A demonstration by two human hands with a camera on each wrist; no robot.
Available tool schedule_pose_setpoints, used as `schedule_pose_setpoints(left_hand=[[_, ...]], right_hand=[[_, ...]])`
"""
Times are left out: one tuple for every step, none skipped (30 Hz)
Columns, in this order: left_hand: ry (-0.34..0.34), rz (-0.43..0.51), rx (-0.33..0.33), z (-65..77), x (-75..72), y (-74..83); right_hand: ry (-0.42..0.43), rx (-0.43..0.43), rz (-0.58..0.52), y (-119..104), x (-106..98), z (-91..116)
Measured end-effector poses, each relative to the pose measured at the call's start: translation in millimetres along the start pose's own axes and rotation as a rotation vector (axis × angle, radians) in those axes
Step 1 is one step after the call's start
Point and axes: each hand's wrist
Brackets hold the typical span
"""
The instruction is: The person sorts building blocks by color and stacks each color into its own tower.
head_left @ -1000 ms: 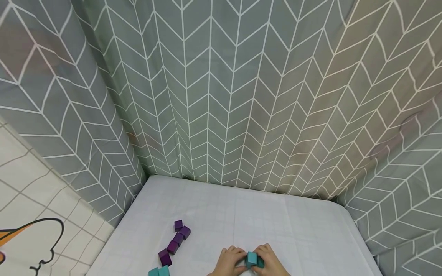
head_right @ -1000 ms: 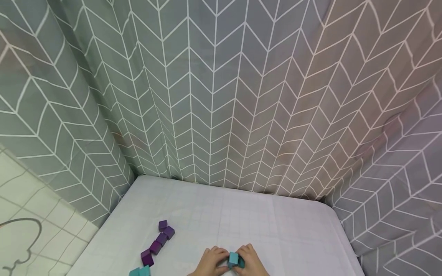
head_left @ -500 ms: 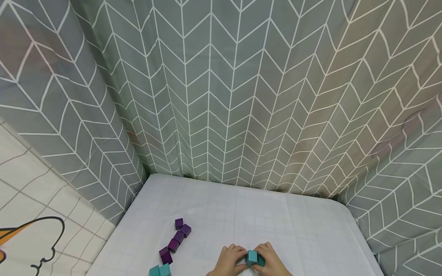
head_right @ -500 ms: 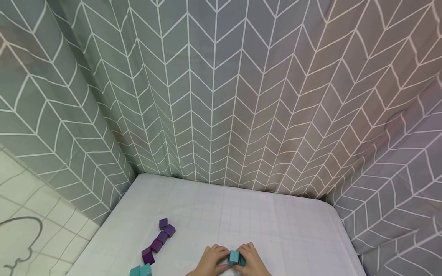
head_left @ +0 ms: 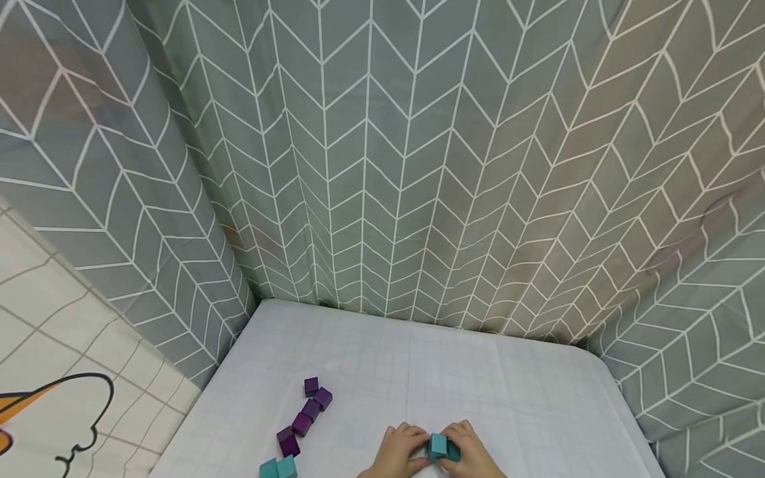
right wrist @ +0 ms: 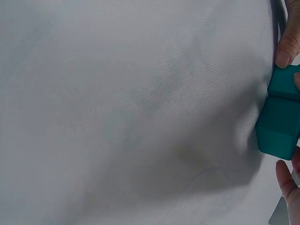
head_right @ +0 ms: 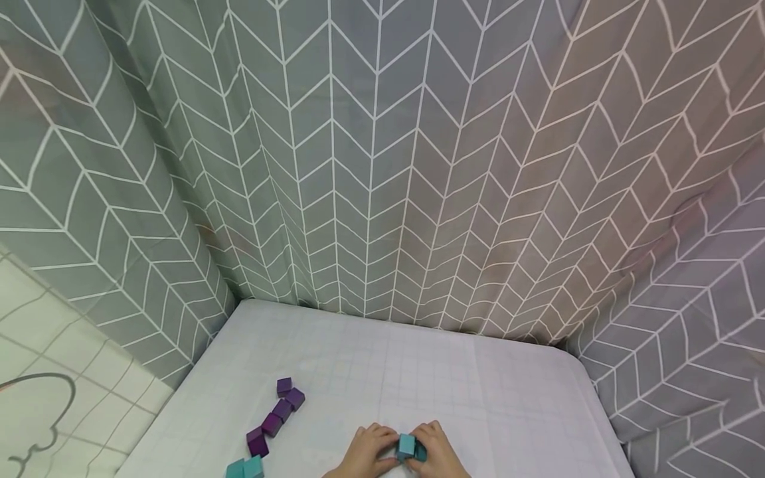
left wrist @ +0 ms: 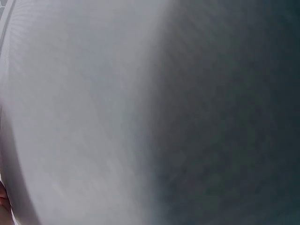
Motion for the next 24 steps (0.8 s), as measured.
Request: schedule_pose_setpoints(left_hand=[[0.006, -0.007, 0.001, -0.1, -0.2, 0.3], [0.012, -0.01, 0.003, 0.0, -0.5, 0.6], [0.019, -0.013, 0.007, 0.0, -0.7, 0.9], [0.026, -0.015, 0.011, -0.1, -0.8, 1.3], [0.029, -0.015, 0.012, -0.2, -0.7, 1.4], [0.029, -0.016, 0.012, -0.5, -0.1, 1.4], [0.027, -0.017, 0.009, -0.7, 0.1, 1.4], [0.025, -0.014, 0.007, -0.7, 0.4, 1.3], [0.023, -0.014, 0.002, -0.9, 0.7, 0.9], [0.02, -0.01, -0.003, -1.1, 0.7, 0.6], [0.018, -0.008, -0.009, -1.3, 0.8, 0.2], [0.019, -0.007, -0.012, -1.4, 0.6, -0.2], [0.018, -0.004, -0.014, -1.5, 0.4, -0.7], [0.019, 0.0, -0.013, -1.5, 0.2, -1.2], [0.016, 0.005, -0.015, -1.6, -0.1, -1.7], [0.013, 0.008, -0.015, -1.6, -0.7, -2.0], [0.008, 0.01, -0.017, -1.7, -1.0, -2.4], [-0.001, 0.016, -0.02, -1.6, -1.4, -2.7], [-0.01, 0.024, -0.024, -1.4, -1.8, -2.9], [-0.021, 0.029, -0.03, -1.4, -2.2, -3.0], [-0.032, 0.037, -0.038, -1.4, -2.6, -3.1], [-0.044, 0.047, -0.044, -1.2, -3.1, -3.0], [-0.056, 0.054, -0.051, -1.1, -3.3, -3.0], [-0.067, 0.065, -0.057, -0.9, -3.4, -3.2]], right_hand=[[-0.001, 0.0, 0.009, 0, 0, 0], [-0.007, 0.004, 0.024, -1, -1, 0], [-0.012, 0.006, 0.044, -1, -2, 1], [-0.01, 0.002, 0.07, -3, -4, 1], [-0.009, -0.001, 0.103, -4, -7, 1], [-0.011, -0.005, 0.137, -6, -10, 0], [-0.009, -0.009, 0.168, -8, -14, -1], [-0.007, -0.013, 0.193, -11, -19, -3], [0.003, -0.022, 0.212, -13, -24, -6], [0.015, -0.029, 0.223, -15, -30, -10], [0.024, -0.034, 0.231, -17, -36, -15], [0.039, -0.047, 0.227, -19, -43, -21], [0.058, -0.061, 0.226, -21, -50, -28], [0.077, -0.077, 0.226, -23, -56, -36], [0.096, -0.092, 0.225, -25, -63, -45], [0.113, -0.11, 0.225, -28, -69, -54], [0.127, -0.128, 0.224, -30, -74, -64], [0.138, -0.146, 0.221, -34, -79, -73], [0.146, -0.161, 0.22, -38, -84, -83], [0.152, -0.176, 0.215, -43, -88, -93], [0.157, -0.197, 0.214, -48, -91, -103], [0.163, -0.222, 0.21, -53, -93, -113], [0.165, -0.247, 0.205, -59, -94, -122], [0.166, -0.27, 0.204, -65, -94, -132]])
Point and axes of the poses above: each hand's wrist, its own z-axis away from the middle knuckle, its own x-axis out of the palm, y = z × x, and after that the axes turned 5 degrees about -y, right-handed
